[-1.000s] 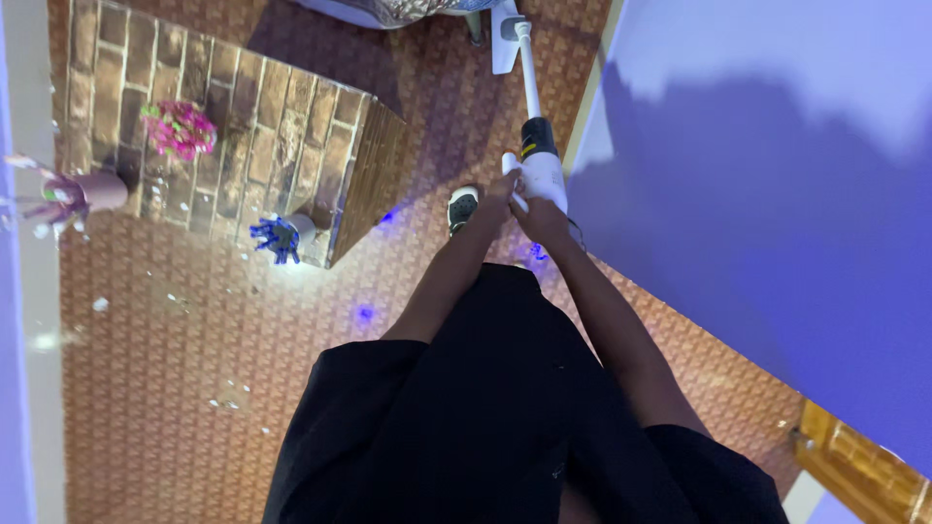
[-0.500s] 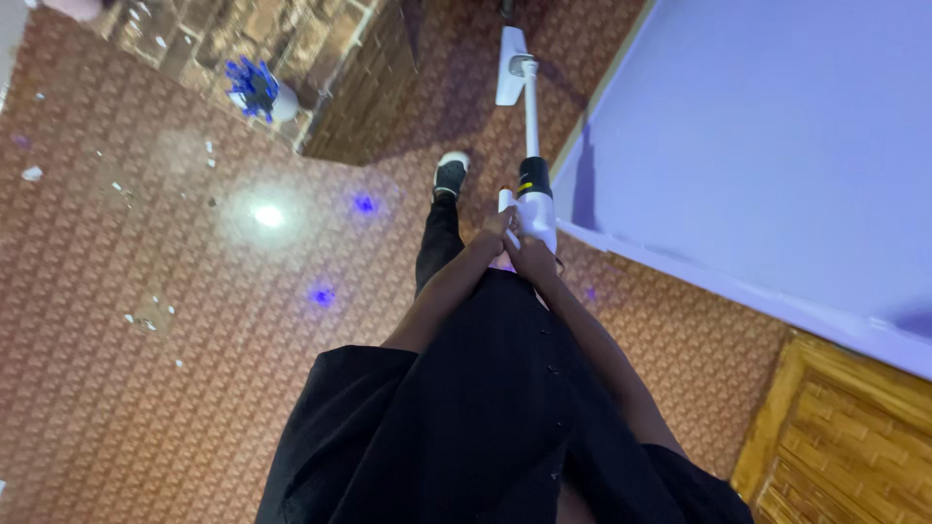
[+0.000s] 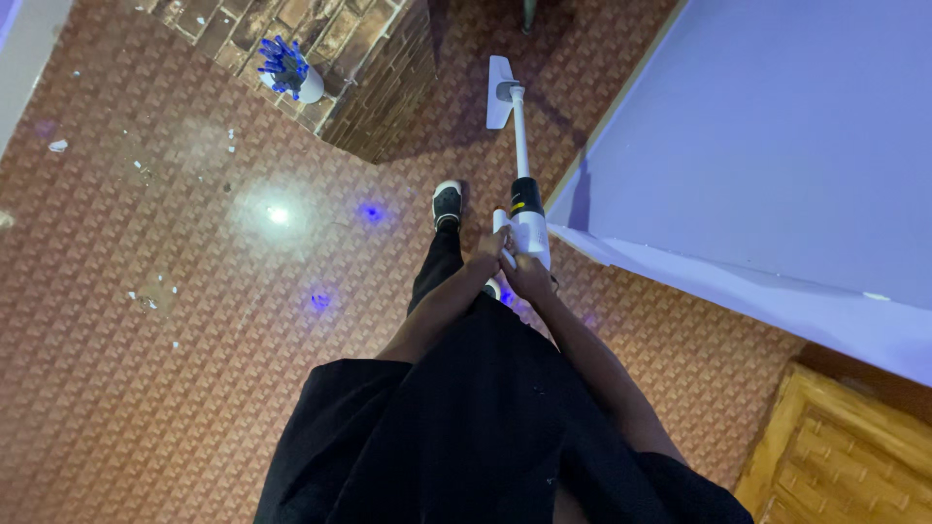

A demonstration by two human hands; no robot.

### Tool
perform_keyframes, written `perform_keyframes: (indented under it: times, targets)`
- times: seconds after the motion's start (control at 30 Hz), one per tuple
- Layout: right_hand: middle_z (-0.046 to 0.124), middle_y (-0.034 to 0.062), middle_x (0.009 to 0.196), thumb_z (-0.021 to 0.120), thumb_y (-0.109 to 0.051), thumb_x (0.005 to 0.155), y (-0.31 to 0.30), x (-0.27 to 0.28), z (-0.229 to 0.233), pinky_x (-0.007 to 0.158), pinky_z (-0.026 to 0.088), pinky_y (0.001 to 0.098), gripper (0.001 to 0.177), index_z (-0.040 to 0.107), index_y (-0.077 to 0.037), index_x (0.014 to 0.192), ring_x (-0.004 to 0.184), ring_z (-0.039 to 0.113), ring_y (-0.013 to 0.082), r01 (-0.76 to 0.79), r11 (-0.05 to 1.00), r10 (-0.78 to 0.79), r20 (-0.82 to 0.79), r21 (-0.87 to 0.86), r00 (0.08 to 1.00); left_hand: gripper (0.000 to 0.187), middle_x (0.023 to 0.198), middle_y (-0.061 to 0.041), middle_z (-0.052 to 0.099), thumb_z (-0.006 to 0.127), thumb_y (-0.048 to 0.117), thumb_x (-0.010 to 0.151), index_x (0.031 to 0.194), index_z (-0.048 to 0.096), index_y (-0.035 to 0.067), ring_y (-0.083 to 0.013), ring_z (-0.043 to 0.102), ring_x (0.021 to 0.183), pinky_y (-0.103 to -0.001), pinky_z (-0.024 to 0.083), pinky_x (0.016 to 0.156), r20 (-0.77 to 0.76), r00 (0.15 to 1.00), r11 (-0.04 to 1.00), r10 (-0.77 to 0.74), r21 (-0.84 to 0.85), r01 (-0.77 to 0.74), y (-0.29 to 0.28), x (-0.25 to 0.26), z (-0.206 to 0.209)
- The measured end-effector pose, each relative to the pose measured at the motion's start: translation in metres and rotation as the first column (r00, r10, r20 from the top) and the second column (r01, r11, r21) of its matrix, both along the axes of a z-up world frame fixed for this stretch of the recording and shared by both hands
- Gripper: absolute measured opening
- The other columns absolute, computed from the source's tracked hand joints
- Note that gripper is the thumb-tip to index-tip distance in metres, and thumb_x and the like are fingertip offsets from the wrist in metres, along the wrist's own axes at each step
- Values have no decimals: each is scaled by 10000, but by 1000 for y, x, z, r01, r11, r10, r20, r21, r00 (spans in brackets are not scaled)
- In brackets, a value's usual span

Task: The person vacuums a patterned floor with a cordless vacuum cleaner, moving the device back and forth across the room and around furniture.

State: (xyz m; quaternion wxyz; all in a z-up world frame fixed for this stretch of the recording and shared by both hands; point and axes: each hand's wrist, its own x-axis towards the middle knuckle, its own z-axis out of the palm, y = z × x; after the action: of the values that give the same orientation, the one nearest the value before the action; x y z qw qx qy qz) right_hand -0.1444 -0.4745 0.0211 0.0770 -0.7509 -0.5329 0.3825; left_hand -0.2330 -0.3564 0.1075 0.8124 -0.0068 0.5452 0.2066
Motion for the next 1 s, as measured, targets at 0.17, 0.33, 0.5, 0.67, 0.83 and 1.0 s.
perform_keyframes:
  times: [0.17, 0.33, 0.5, 0.67, 0.83, 1.0]
  targets:
    - [730, 247, 948, 508, -561, 983, 75, 8, 1, 807, 536, 525, 542, 726, -92, 1144, 922, 696, 441, -21, 994, 30, -89, 105, 996, 286, 634, 31, 464, 662, 288, 994, 792, 548, 121, -98, 444, 514, -270, 424, 479, 26, 994, 995, 102, -12, -101, 61, 2, -20]
    - [746, 236, 960, 426, -643, 995, 169, 18, 10, 850, 539, 511, 664, 762, -73, 1046, 956, 717, 417, -117, 989, 110, -83, -87, 990, 217, 610, 7, 473, 633, 227, 957, 795, 561, 101, -126, 463, 496, -295, 407, 455, -39, 991, 990, 128, 71, -125, 137, 4, -72]
    - [739, 242, 966, 413, -713, 957, 263, 16, 18, 864, 528, 528, 753, 758, -49, 1043, 975, 711, 430, -215, 969, 208, -68, -119, 976, 215, 630, 4, 490, 642, 202, 982, 811, 549, 111, -128, 469, 506, -295, 412, 463, 70, 968, 967, 240, 66, -244, 219, 0, -90]
    - [732, 231, 1003, 416, -678, 935, 349, 7, 31, 860, 513, 554, 675, 745, -117, 1118, 1015, 690, 426, -206, 953, 197, -58, -223, 979, 232, 621, -1, 503, 645, 210, 978, 794, 553, 102, -129, 468, 497, -298, 398, 448, 40, 962, 962, 269, 43, -270, 294, -9, -92]
    - [741, 242, 1057, 450, -657, 932, 381, -4, 34, 903, 535, 529, 647, 747, -125, 1150, 1049, 704, 416, -198, 969, 197, -19, -145, 980, 224, 633, 8, 506, 625, 250, 984, 836, 581, 88, -118, 455, 498, -293, 399, 452, -23, 969, 966, 247, 81, -245, 326, -14, -102]
    - [727, 259, 1027, 451, -622, 982, 368, 1, 32, 867, 525, 542, 644, 717, -69, 1176, 995, 694, 437, -201, 973, 191, -96, -111, 977, 182, 647, 1, 495, 642, 214, 975, 869, 574, 82, -118, 447, 506, -297, 406, 459, 47, 962, 959, 269, 80, -272, 312, -12, -111]
